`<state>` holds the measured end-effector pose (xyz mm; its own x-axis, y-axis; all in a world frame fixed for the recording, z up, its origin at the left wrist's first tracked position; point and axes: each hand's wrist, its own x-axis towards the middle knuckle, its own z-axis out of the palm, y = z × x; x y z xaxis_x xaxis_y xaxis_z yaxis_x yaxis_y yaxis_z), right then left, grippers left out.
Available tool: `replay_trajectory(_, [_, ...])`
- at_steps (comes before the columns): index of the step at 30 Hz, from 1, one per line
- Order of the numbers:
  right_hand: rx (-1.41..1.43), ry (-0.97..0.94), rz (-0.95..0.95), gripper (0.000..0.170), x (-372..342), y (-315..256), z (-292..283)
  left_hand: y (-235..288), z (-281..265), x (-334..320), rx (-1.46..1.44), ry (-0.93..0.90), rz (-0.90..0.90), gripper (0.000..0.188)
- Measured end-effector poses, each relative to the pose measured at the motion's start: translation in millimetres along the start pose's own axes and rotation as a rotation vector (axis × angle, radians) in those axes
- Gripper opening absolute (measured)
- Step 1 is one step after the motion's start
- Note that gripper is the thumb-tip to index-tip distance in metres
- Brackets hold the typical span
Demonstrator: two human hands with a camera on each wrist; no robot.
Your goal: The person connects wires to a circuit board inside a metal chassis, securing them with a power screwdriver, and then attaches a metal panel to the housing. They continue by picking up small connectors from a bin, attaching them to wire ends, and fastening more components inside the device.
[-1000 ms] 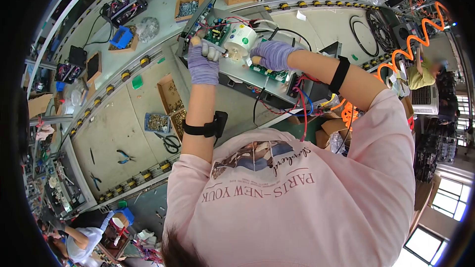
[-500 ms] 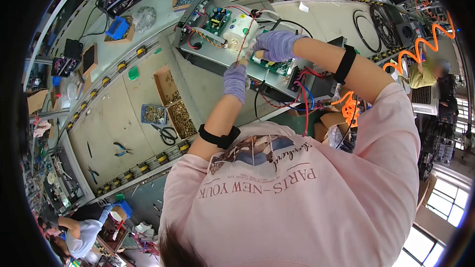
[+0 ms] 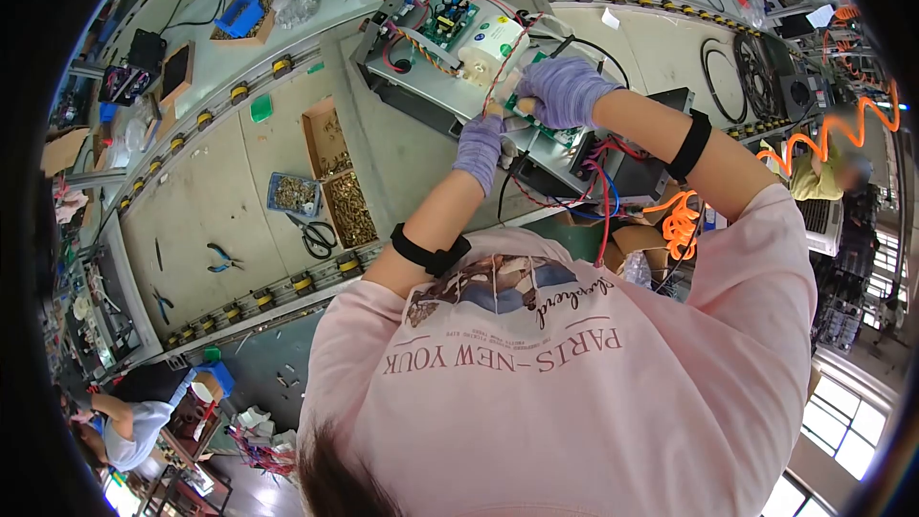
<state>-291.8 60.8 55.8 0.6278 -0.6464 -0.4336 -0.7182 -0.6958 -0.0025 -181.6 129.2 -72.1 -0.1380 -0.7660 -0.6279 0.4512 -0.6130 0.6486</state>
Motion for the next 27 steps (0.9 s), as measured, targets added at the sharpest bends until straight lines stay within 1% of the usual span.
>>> replay_trajectory(2, [-0.028,0.02,-0.01,0.019,0,-1,4,0,1,-1,-0.047,0.01,0.022,0.035])
replay_trajectory(4, [-0.054,0.042,-0.017,0.018,1,-3,5,3,0,-4,-0.037,0.004,-0.001,0.036])
replay_trajectory(6, [-0.087,-0.003,0.061,0.015,3,-7,5,2,0,-3,-0.027,-0.002,-0.024,0.038])
replay_trajectory(7, [-0.089,-0.005,0.06,0.015,2,-7,7,1,2,-1,-0.015,0.01,0.0,0.04])
replay_trajectory(9, [-0.08,0.128,0.046,0.015,2,-5,14,-1,2,1,-0.008,0.026,0.024,0.044])
replay_trajectory(10, [-0.081,0.124,0.041,0.015,2,-7,13,0,1,0,-0.007,0.014,0.028,0.044])
replay_trajectory(12, [-0.097,0.098,0.101,0.015,2,-10,11,2,-1,-2,-0.01,0.005,0.031,0.044])
replay_trajectory(13, [-0.097,0.095,0.098,0.015,2,-12,6,3,-2,-1,-0.021,-0.024,-0.003,0.039])
replay_trajectory(14, [-0.09,0.037,0.137,0.016,3,-15,-1,5,-3,-1,-0.032,-0.054,-0.036,0.034])
replay_trajectory(15, [-0.083,-0.022,0.176,0.016,4,-16,-5,4,-4,0,-0.035,-0.052,-0.037,0.034])
replay_trajectory(17, [-0.059,-0.025,0.148,0.017,4,-10,-4,4,-5,0,-0.079,-0.098,0.0,0.031])
replay_trajectory(22, [-0.023,-0.019,0.094,0.018,6,-1,0,4,-4,-1,-0.07,-0.075,0.004,0.029])
replay_trajectory(25, [-0.044,0.016,0.08,0.021,6,-5,0,6,-4,0,-0.063,-0.088,-0.001,0.028])
replay_trajectory(27, [-0.168,0.025,0.035,0.02,6,-8,3,8,-4,1,-0.065,-0.106,0.003,0.028])
